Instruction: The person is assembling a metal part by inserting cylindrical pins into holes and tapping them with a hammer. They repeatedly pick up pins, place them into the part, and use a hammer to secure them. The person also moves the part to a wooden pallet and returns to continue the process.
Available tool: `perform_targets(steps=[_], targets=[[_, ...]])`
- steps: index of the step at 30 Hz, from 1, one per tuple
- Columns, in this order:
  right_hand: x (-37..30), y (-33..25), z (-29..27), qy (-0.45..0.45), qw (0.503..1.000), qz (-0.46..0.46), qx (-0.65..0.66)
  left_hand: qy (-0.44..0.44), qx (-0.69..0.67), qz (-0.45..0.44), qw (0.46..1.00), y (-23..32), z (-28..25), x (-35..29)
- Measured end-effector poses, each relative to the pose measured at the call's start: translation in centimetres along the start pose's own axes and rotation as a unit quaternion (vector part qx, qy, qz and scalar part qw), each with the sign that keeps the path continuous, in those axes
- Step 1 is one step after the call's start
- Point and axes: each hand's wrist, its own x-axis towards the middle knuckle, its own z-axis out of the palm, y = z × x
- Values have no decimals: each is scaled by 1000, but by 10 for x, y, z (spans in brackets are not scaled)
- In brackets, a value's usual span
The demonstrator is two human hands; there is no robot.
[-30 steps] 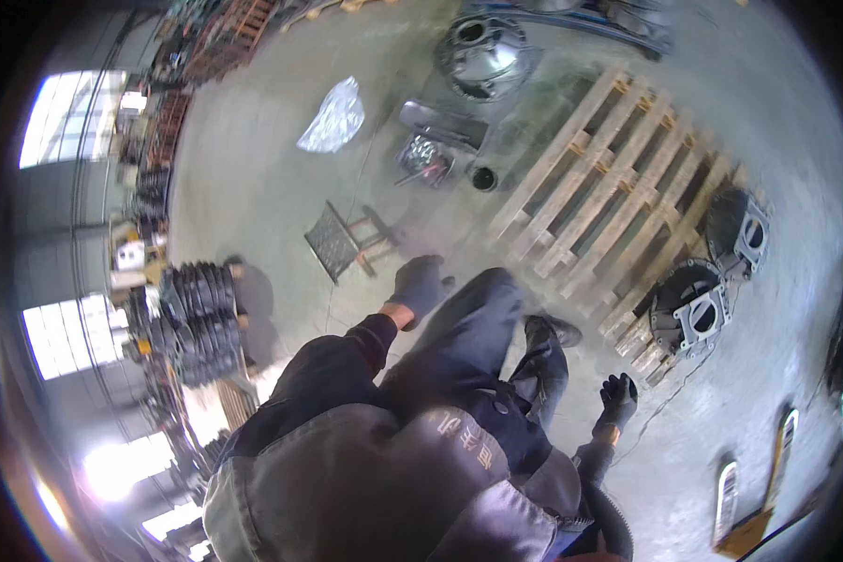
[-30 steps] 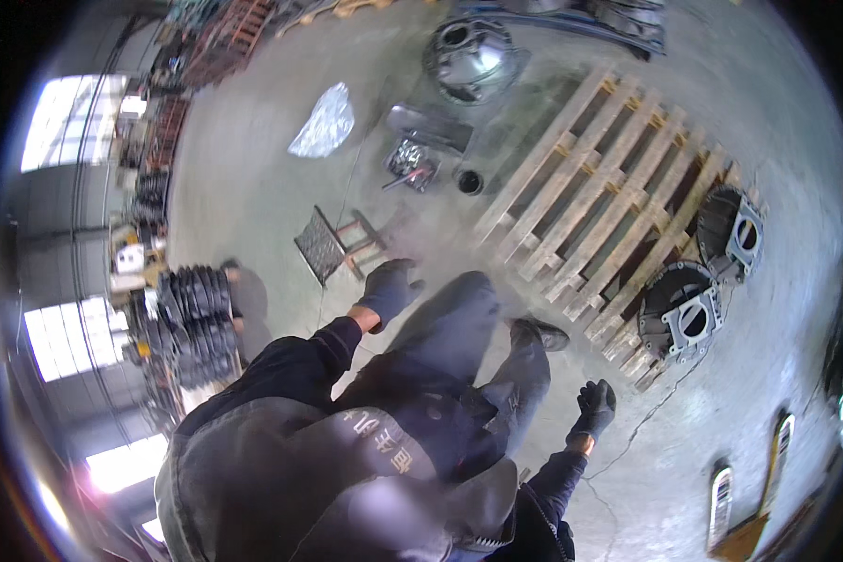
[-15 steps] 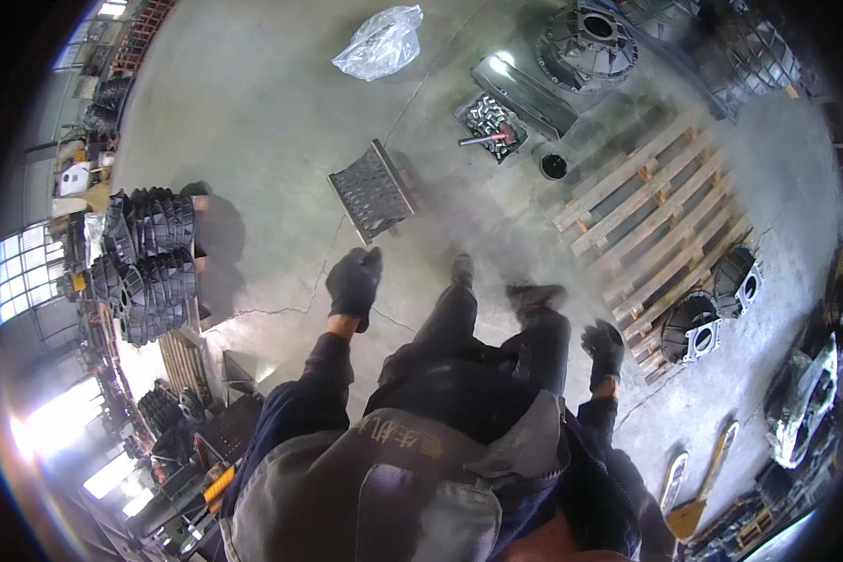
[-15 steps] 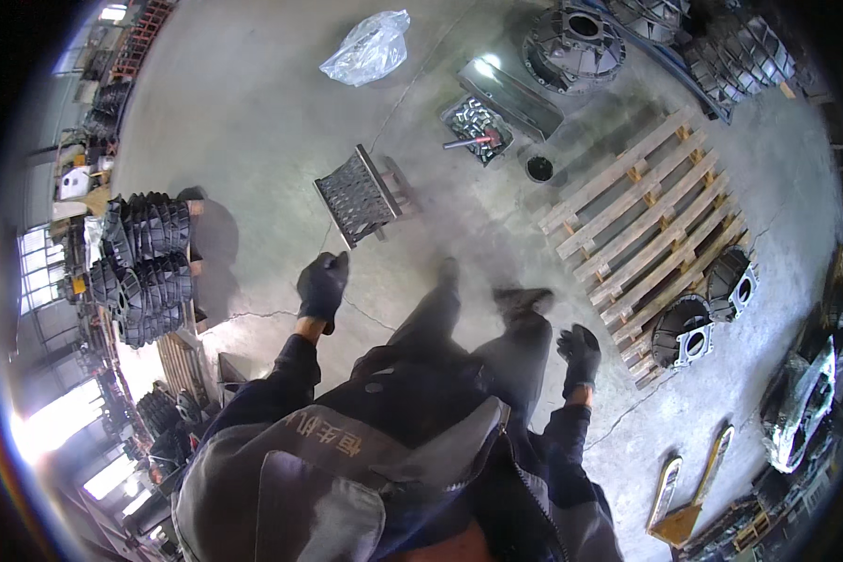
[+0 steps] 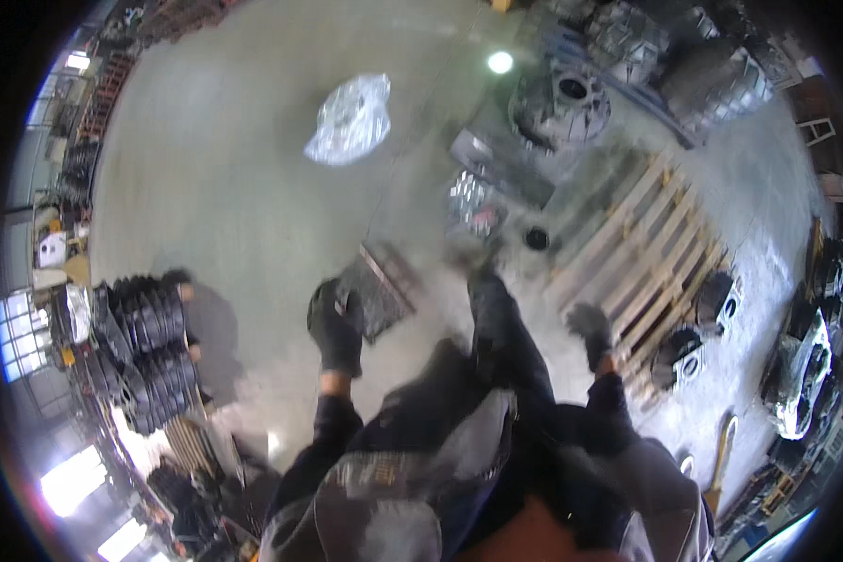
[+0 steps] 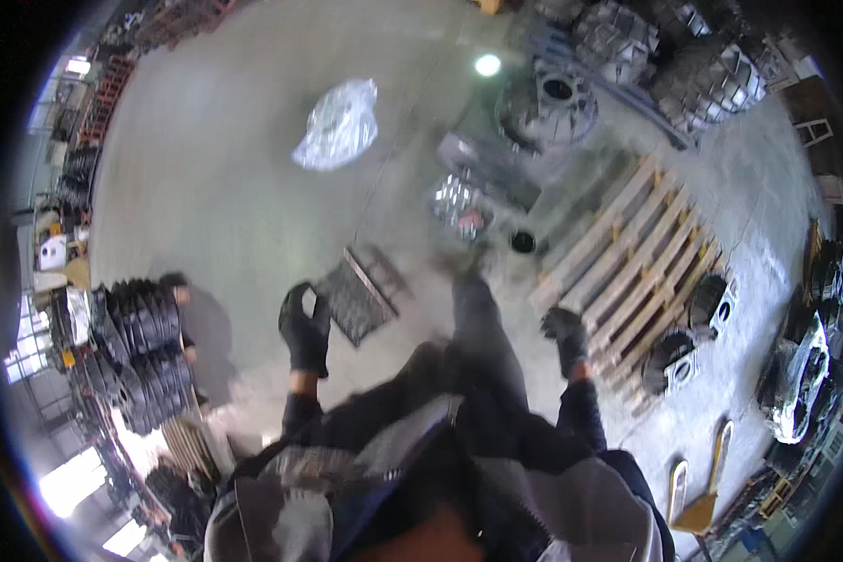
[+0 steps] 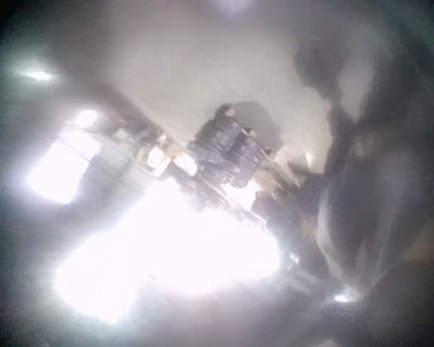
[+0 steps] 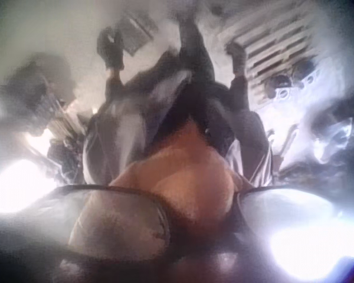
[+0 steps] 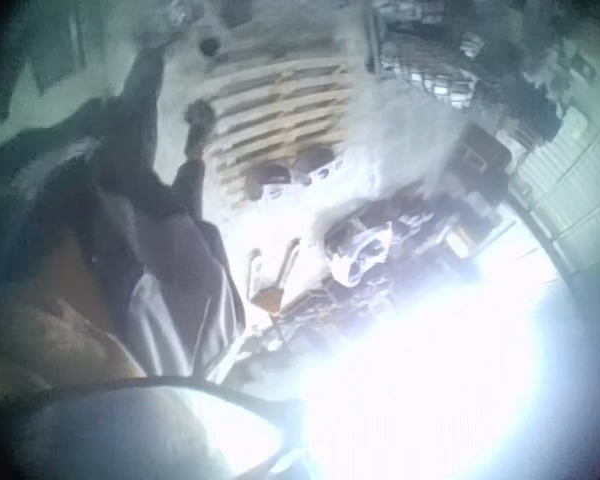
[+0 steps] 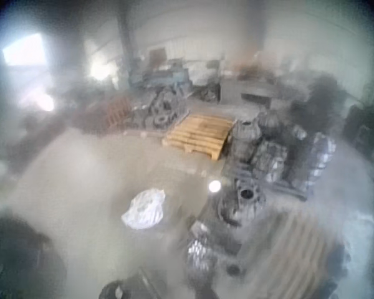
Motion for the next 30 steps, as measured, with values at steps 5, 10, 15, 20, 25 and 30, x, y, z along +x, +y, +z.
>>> perform_targets(steps=[5,10,15,20,25,30], targets=[[68,-100,76,-72,953,-145,-257,33,-6,38,999,57,34,104],[122,-217,118,6,948,-263,-181,-10,-40,90,995,106,60,207],[193,-301,137,73,981,-174,39,-32,-83,114,989,138,113,311],[334,-373,169,147,961,-119,203,-103,-81,181,975,163,210,440],[532,-405,172,234,942,-66,231,-200,-95,206,953,170,339,589],[704,-402,148,282,893,-35,348,-311,-19,176,934,122,380,676]])
